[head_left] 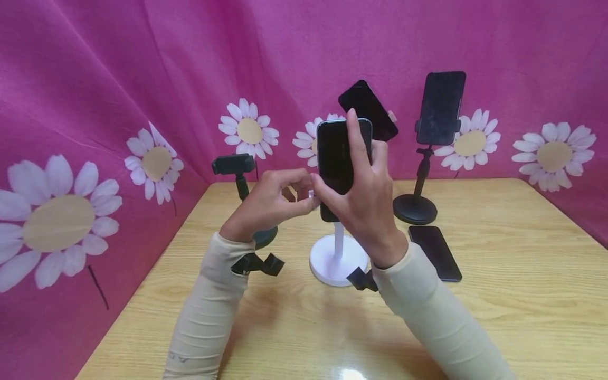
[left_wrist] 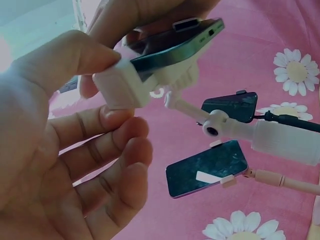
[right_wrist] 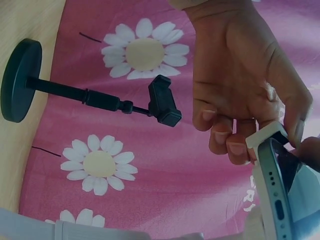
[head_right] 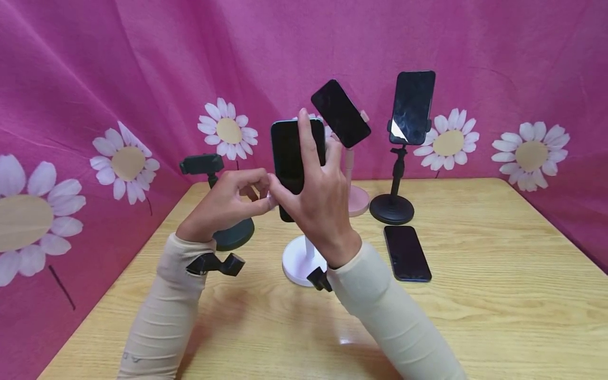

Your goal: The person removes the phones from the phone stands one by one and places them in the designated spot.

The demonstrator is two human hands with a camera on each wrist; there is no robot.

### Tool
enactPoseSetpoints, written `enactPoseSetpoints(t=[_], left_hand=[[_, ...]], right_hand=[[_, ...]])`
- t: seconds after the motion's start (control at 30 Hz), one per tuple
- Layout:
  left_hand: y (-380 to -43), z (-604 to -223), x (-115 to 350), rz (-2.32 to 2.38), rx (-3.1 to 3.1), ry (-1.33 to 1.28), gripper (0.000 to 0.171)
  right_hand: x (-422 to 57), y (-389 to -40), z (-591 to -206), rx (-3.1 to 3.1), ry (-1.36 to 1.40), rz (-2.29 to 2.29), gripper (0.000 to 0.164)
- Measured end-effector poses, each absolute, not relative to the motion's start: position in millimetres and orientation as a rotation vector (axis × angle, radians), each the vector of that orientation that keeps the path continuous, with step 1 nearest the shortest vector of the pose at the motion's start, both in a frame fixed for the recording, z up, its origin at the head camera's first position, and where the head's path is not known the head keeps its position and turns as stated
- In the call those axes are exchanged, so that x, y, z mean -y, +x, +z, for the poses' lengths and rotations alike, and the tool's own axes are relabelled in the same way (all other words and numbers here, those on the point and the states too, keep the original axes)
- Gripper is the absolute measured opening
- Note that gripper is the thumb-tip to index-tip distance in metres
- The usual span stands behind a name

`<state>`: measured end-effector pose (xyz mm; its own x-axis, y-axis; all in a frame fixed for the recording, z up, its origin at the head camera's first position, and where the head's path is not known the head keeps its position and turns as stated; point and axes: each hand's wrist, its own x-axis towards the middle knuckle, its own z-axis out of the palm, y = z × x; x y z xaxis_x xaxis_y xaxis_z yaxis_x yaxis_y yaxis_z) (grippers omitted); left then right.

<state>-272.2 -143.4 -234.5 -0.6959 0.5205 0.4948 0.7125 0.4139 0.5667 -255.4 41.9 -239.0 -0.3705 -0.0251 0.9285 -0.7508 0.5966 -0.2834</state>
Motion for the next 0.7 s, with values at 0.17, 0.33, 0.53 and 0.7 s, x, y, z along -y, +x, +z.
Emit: enactPoseSetpoints(t=[0.17, 0.33, 0.53, 0.7], left_hand=[[-274.2, -234.4, 147.0, -1.148, 2.443, -1.105, 0.012], [-276.4, -235.0, 148.7, -1.172, 2.438, -1.132, 0.013], [-278.7, -236.2, 149.9, -1.203, 2.43, -1.166, 0.013], [-278.9, -235.8, 149.9, -1.205, 2.438, -1.166, 0.014]], right_hand=[[-41.7, -255.5, -239.1, 1.795, 0.659, 0.898, 0.093], [-42.7, -256.6, -238.6, 1.794, 0.674, 0.927, 0.092], [-45.6, -257.2, -237.2, 1.792, 0.714, 1.01, 0.093], [-47.4, -257.8, -235.6, 1.772, 0.756, 1.031, 0.093]])
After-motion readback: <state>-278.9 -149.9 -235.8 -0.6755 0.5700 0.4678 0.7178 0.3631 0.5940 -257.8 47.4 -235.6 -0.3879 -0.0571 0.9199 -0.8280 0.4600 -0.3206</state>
